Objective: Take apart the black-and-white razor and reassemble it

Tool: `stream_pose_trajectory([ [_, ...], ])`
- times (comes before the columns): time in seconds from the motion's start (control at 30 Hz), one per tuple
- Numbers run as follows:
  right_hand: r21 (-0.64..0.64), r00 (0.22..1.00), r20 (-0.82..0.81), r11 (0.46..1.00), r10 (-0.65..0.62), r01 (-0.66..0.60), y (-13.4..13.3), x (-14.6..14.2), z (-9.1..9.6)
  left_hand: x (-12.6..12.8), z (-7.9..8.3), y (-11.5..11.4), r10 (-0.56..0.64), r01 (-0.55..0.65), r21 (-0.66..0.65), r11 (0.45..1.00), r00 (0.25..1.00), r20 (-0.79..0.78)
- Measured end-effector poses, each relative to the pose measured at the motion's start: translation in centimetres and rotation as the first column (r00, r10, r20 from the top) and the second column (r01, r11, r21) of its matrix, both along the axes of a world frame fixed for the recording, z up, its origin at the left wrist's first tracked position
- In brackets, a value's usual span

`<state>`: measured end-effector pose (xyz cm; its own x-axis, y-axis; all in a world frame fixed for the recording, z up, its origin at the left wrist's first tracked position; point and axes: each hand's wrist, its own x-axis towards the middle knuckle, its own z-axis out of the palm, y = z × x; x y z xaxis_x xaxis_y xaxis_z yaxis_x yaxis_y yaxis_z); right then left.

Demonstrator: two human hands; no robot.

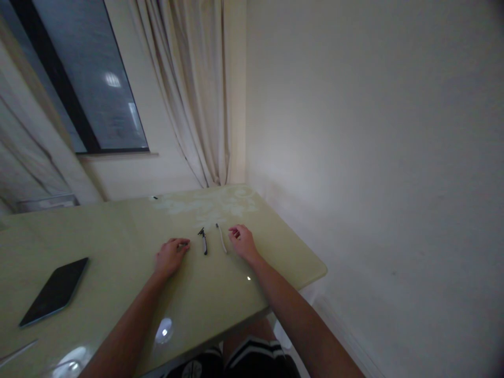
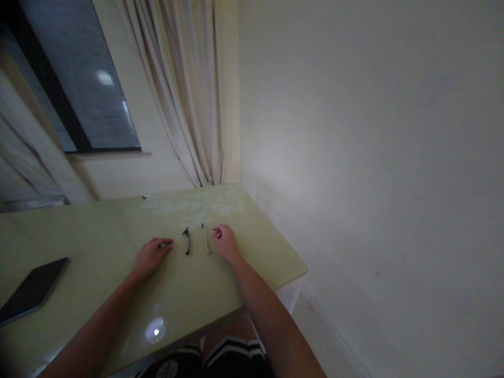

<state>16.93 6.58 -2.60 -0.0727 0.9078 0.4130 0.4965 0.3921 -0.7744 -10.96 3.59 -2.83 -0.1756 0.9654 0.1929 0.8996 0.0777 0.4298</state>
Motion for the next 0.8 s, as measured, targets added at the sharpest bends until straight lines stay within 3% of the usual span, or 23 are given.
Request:
stream_pose_trajectory([
  [0.13, 0.002, 0.999, 0.004, 0.999, -0.049, 0.049, -0.2, 0.2, 0.2, -0.6, 0.1, 0.7, -0.019, 0.021, -0.013, 1.0, 0.995, 0.102],
  [0.23, -0.002, 0.996, 0.005, 0.996, -0.085, 0.085, -0.2, 0.2, 0.3, -0.5, 0.2, 0.2, -0.007, 0.004, 0.055, 0.998, 0.998, 0.064],
  [0.37, 0.011, 0.994, 0.033, 0.995, -0.101, 0.101, -0.5, 0.1, 0.6, 1.9, 0.9, -1.1, -0.001, 0.002, 0.17, 0.985, 1.0, -0.006],
  [0.47, 0.012, 0.99, 0.068, 0.992, -0.123, 0.122, -0.8, 0.0, 0.8, 5.2, 1.8, -1.9, -0.009, 0.009, 0.009, 1.0, 0.999, -0.033],
  [0.57, 0.029, 0.99, 0.099, 0.994, -0.105, 0.103, -1.1, 0.0, 1.0, 7.6, 2.5, -1.8, -0.017, -0.003, -0.118, 0.993, 0.986, -0.164],
  [0.7, 0.026, 0.985, 0.141, 0.995, -0.097, 0.094, -1.4, 0.0, 1.2, 8.3, 2.8, -1.2, -0.017, -0.011, -0.159, 0.987, 0.985, -0.174],
  [0.8, 0.025, 0.989, 0.126, 0.997, -0.071, 0.068, -1.6, -0.2, 1.4, 9.3, 2.8, -1.8, -0.086, 0.078, -0.074, 0.994, 0.99, -0.11],
])
